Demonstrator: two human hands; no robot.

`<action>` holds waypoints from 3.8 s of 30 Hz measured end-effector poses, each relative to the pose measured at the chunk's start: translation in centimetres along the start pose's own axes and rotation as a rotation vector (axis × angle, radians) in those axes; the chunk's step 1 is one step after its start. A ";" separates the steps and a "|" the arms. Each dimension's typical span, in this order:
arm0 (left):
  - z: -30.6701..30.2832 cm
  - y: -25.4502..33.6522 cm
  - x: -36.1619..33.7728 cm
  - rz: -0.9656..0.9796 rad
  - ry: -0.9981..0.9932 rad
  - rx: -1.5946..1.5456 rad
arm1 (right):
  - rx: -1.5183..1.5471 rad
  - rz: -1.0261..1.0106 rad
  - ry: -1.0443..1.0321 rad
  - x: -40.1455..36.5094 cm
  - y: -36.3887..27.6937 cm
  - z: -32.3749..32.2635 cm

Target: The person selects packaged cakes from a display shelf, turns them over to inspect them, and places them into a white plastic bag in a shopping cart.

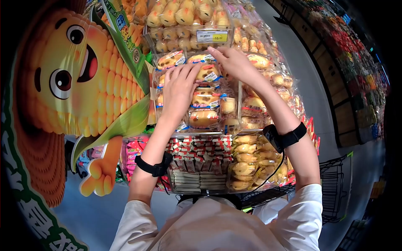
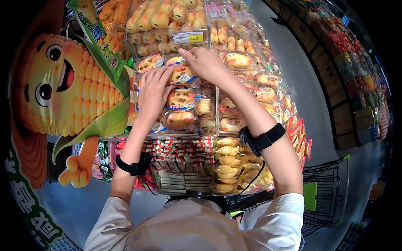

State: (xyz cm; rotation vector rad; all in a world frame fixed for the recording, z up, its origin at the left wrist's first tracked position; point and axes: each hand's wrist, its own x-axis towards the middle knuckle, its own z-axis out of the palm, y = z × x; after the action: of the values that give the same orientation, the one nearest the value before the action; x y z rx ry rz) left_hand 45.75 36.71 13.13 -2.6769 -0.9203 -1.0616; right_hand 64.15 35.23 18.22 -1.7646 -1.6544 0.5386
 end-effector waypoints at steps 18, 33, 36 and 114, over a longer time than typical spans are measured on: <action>-1.5 2.4 1.6 0.037 -0.160 -0.107 | -0.301 -0.096 0.100 -4.5 3.1 -9.3; 0.6 2.1 2.0 0.057 -0.154 -0.018 | -0.708 -0.100 0.245 0.8 2.7 1.0; 1.9 0.9 1.4 0.091 -0.164 0.080 | -0.683 -0.151 0.319 0.7 1.9 0.6; -3.6 3.9 -9.3 -0.931 0.176 -1.008 | -0.307 -0.132 0.310 -10.6 6.1 -6.1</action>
State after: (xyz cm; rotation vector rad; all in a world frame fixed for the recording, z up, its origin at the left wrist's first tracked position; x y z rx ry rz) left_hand 40.60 27.75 10.15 -2.6287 -2.1332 -2.4326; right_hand 71.41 23.75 16.82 -1.8242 -1.6779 -0.0536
